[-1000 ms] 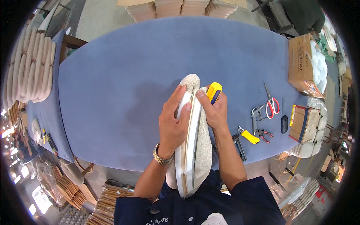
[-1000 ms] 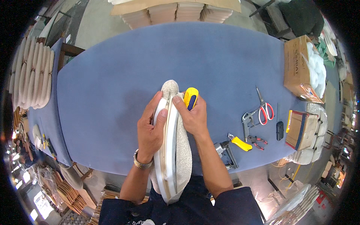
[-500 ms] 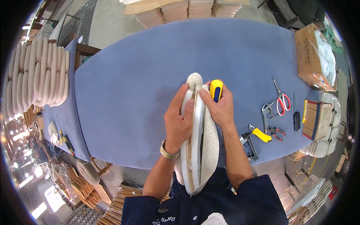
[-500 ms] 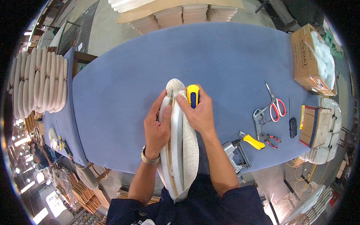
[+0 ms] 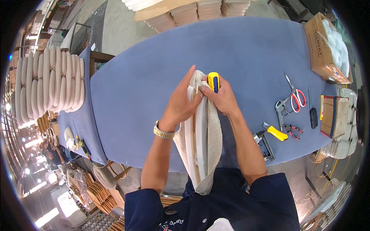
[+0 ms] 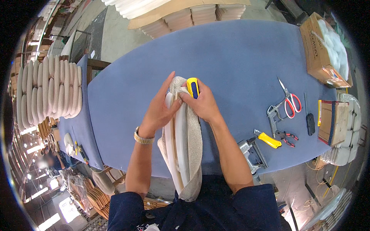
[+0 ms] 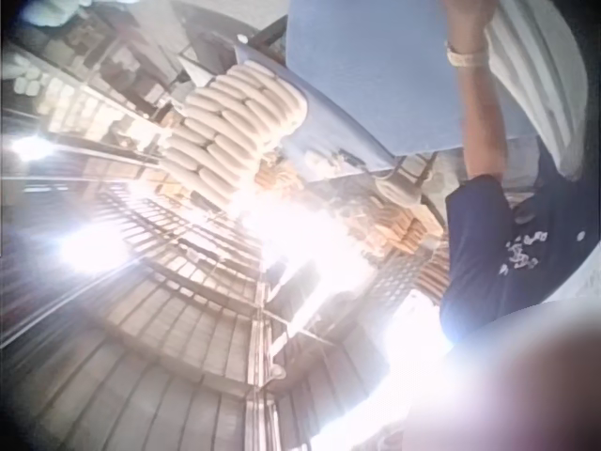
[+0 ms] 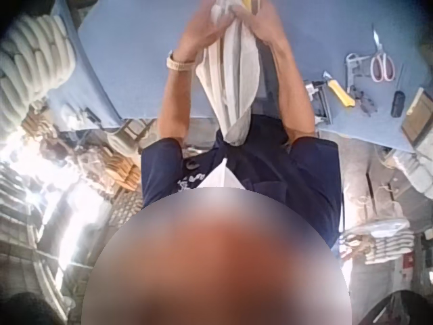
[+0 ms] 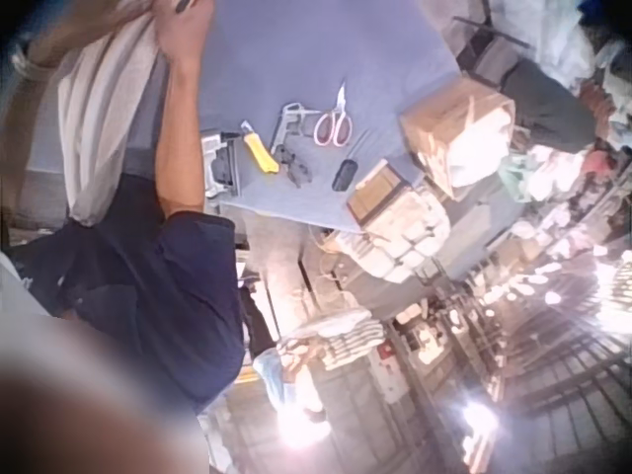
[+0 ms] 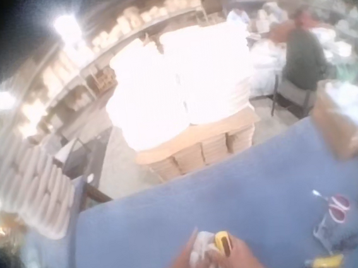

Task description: The person staples fabric onto a cushion using a staple gun, then trims excess fabric with a utility knife. The person handles the cushion and tools at a workbench in a workshop.

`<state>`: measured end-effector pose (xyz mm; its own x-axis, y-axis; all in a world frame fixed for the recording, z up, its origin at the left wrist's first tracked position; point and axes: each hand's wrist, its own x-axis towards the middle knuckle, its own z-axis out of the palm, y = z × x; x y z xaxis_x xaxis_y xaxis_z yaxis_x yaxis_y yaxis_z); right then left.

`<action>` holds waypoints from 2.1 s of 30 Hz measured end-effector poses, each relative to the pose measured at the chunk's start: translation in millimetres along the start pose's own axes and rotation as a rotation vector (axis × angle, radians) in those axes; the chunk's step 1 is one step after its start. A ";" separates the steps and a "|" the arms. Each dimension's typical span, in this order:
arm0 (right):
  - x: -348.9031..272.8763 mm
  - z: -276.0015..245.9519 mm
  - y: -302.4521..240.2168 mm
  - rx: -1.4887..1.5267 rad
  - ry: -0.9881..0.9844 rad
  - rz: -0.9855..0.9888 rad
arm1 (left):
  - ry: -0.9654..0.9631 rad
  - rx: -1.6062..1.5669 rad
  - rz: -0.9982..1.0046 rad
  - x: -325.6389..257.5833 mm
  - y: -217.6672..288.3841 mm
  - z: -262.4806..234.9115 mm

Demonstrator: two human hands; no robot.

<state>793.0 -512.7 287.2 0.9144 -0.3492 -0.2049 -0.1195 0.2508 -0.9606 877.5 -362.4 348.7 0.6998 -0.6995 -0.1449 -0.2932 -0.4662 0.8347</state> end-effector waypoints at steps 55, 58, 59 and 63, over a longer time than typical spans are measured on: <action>27.0 9.3 -72.5 0.887 0.460 -0.531 | -0.120 0.083 -0.183 36.4 11.3 -0.6; 27.6 6.5 -66.8 0.853 0.555 -0.467 | -0.117 0.189 -0.164 37.2 15.2 -2.1; 29.3 5.2 -66.1 0.880 0.601 -0.447 | -0.118 0.202 -0.164 37.6 16.9 -1.4; 33.9 1.4 -64.1 0.967 0.755 -0.341 | -0.117 0.225 -0.146 36.9 15.4 -0.9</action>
<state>832.2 -539.4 342.1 0.3586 -0.8708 -0.3363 0.6978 0.4894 -0.5231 899.4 -394.9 356.7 0.6695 -0.6677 -0.3256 -0.3415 -0.6659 0.6633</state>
